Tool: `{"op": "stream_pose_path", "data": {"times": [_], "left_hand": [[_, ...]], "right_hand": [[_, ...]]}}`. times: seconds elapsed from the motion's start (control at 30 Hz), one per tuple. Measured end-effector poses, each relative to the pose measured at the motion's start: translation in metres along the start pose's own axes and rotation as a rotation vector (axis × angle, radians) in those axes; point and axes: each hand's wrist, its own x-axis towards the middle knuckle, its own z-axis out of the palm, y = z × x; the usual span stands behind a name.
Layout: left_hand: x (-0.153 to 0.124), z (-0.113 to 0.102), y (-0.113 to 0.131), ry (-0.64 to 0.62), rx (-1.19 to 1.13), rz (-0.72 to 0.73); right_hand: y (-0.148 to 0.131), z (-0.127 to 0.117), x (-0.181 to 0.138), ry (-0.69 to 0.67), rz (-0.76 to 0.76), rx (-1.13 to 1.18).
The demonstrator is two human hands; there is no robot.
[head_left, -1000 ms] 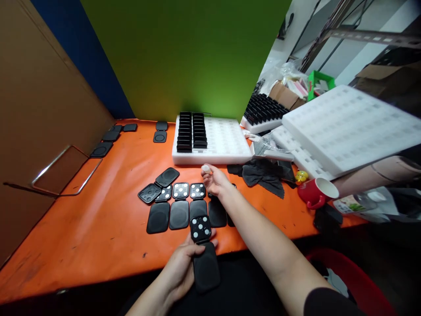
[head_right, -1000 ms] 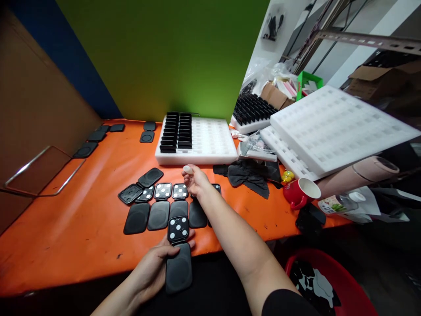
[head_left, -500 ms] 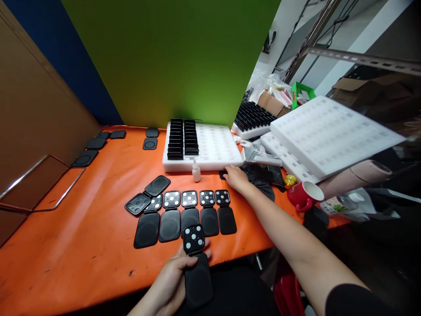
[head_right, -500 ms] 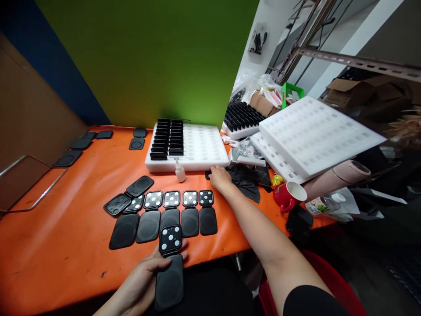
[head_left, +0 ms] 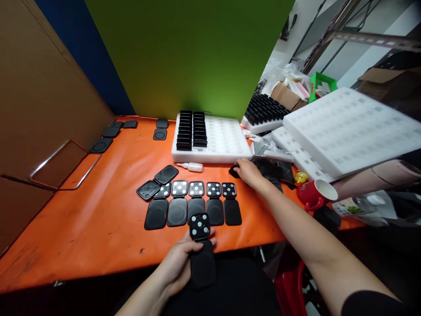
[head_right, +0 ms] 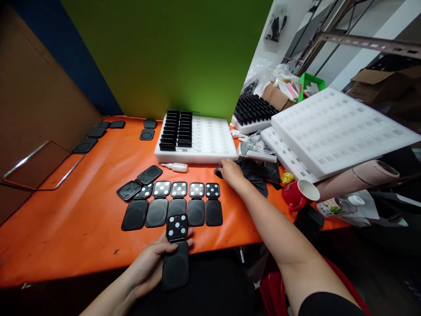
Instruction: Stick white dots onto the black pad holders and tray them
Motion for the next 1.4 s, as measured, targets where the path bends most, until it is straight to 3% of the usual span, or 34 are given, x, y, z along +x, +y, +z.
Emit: {"op": "stream_pose_path", "data": {"times": [0.1, 0.17, 0.27, 0.37, 0.5, 0.6, 0.83, 1.07, 1.4], "left_hand": [[0.0, 0.0, 0.0, -0.013, -0.024, 0.018], [0.001, 0.0, 0.0, -0.017, -0.032, 0.018], [0.002, -0.001, -0.001, -0.017, -0.034, 0.028], [0.003, -0.001, -0.002, 0.003, -0.024, 0.045], [0.002, 0.002, -0.002, 0.001, -0.01, 0.052], [0.0, 0.005, -0.001, -0.008, -0.002, 0.055], [0.001, 0.004, -0.004, -0.011, -0.009, 0.079], [-0.001, 0.008, -0.002, 0.016, 0.029, 0.058], [0.0, 0.009, -0.005, 0.038, 0.03, 0.093]], "right_hand": [[-0.003, -0.005, -0.031, 0.037, 0.006, 0.091], [-0.013, 0.001, -0.059, -0.016, 0.01, 0.28], [-0.041, 0.025, -0.103, -0.212, 0.051, 0.835], [-0.069, 0.053, -0.135, -0.289, 0.067, 1.019], [-0.086, 0.072, -0.15, -0.33, 0.116, 1.013], [-0.087, 0.073, -0.15, -0.362, 0.139, 0.997], [-0.091, 0.074, -0.15, -0.279, 0.144, 0.904], [-0.087, 0.077, -0.15, -0.382, 0.133, 0.918], [-0.087, 0.077, -0.151, -0.239, 0.061, 0.697]]}}
